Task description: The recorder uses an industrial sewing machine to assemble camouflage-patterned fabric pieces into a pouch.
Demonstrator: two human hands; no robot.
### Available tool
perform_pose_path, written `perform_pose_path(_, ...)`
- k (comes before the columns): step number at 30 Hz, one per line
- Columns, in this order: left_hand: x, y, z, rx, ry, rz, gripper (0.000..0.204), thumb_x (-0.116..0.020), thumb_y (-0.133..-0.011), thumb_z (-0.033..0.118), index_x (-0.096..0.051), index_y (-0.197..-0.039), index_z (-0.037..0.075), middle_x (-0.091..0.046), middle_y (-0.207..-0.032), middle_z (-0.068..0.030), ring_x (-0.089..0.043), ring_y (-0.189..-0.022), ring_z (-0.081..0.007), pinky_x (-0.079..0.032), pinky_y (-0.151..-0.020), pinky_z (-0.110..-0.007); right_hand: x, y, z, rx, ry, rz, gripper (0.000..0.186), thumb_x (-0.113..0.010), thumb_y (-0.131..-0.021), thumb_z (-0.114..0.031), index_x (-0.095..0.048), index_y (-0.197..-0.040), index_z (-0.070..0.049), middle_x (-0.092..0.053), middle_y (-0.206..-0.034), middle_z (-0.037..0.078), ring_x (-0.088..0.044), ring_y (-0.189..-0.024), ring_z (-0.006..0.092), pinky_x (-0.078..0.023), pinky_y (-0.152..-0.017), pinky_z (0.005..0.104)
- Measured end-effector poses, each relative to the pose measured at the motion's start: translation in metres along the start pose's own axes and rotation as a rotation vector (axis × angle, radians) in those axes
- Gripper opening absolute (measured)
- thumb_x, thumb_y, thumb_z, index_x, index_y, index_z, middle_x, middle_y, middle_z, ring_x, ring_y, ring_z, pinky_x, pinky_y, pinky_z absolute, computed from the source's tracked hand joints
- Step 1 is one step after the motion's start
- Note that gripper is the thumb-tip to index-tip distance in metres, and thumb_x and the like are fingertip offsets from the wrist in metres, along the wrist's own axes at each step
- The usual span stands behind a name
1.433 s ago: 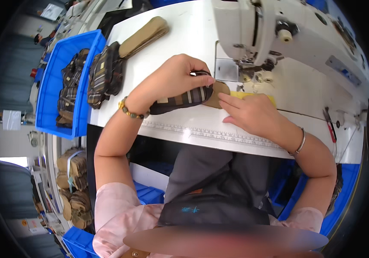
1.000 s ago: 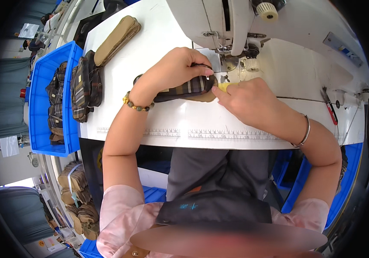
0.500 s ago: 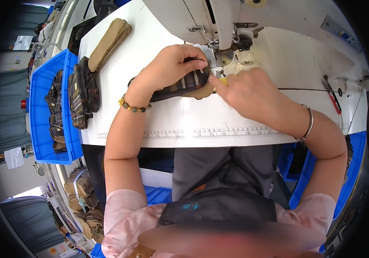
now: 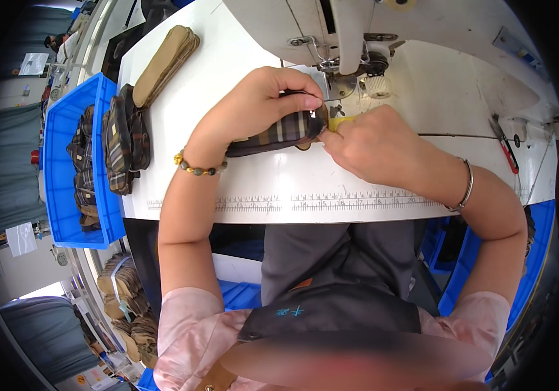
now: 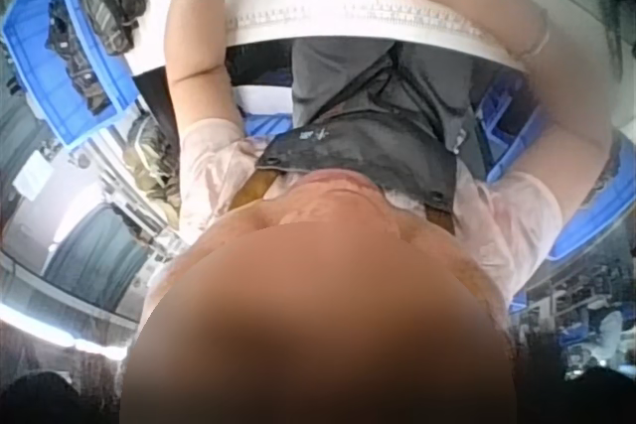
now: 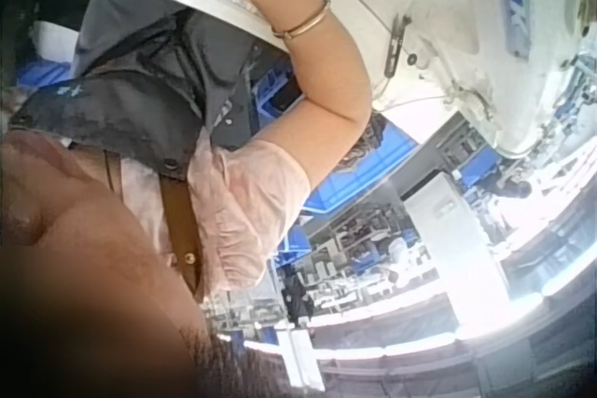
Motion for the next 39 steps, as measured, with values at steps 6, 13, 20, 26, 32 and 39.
perform_pose_path(6, -0.001, -0.014, -0.017, 0.006, -0.004, -0.031, 0.017, -0.065, -0.099, 0.016, -0.07, -0.099, -0.001, -0.07, -0.089, -0.0002, -0.058, -0.083, -0.0082, -0.049, -0.082, -0.025, 0.0, -0.003, 0.006, 0.107, 0.081, 0.204, 0.01, -0.066, -0.073, -0.012, -0.058, -0.068, -0.007, -0.059, -0.062, 0.005, -0.063, -0.055, 0.0192, -0.048, -0.047, 0.0348)
perform_pose_path(13, 0.0, -0.015, -0.019, -0.022, -0.027, -0.036, 0.018, -0.065, -0.099, 0.017, -0.069, -0.1, 0.0, -0.069, -0.087, 0.0012, -0.056, -0.083, -0.007, -0.048, -0.082, -0.024, 0.0, -0.006, -0.001, 0.16, 0.287, 0.468, 0.012, -0.068, -0.066, -0.012, -0.056, -0.068, -0.008, -0.046, -0.059, -0.001, -0.052, -0.05, 0.0115, -0.042, -0.045, 0.027)
perform_pose_path(20, 0.0, -0.015, -0.02, -0.015, -0.032, -0.048, 0.022, -0.061, -0.101, 0.02, -0.067, -0.099, 0.0, -0.064, -0.085, 0.0028, -0.051, -0.082, -0.0068, -0.046, -0.08, -0.024, -0.002, -0.007, 0.001, 0.156, 0.27, 0.472, 0.013, -0.067, -0.066, -0.011, -0.063, -0.076, -0.004, -0.045, -0.059, -0.002, -0.051, -0.05, 0.011, -0.042, -0.044, 0.0265)
perform_pose_path(26, 0.001, -0.016, -0.02, 0.0, -0.108, -0.057, 0.021, -0.059, -0.103, 0.021, -0.064, -0.098, 0.001, -0.061, -0.082, 0.0036, -0.047, -0.08, -0.0075, -0.044, -0.078, -0.024, -0.003, -0.008, 0.001, 0.131, 0.276, 0.451, 0.011, -0.067, -0.065, -0.011, -0.058, -0.071, -0.007, -0.044, -0.059, -0.002, -0.051, -0.05, 0.0111, -0.041, -0.044, 0.0264)
perform_pose_path(32, -0.001, -0.016, -0.02, 0.008, -0.096, -0.051, 0.019, -0.06, -0.102, 0.019, -0.064, -0.097, 0.001, -0.06, -0.082, 0.0022, -0.048, -0.079, -0.0078, -0.045, -0.078, -0.026, -0.004, -0.011, 0.0, 0.17, 0.298, 0.514, 0.013, -0.067, -0.064, -0.012, -0.055, -0.068, -0.009, -0.042, -0.059, -0.002, -0.049, -0.051, 0.0112, -0.039, -0.044, 0.0267)
perform_pose_path(39, -0.008, -0.011, -0.011, -0.169, -0.371, 0.018, 0.011, -0.068, -0.093, 0.012, -0.069, -0.097, 0.001, -0.068, -0.086, -0.0098, -0.061, -0.079, -0.0203, -0.049, -0.074, -0.032, -0.007, -0.001, -0.018, 0.138, 0.288, 0.455, 0.013, -0.066, -0.062, -0.013, -0.053, -0.064, -0.009, -0.041, -0.059, -0.001, -0.048, -0.05, 0.0119, -0.036, -0.044, 0.0265)
Point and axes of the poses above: each hand's wrist, its own y-axis away from the middle knuckle, its own x-axis out of the back of the hand, z = x × y, the point moved 2 cm from there along -y, towards the middle knuckle
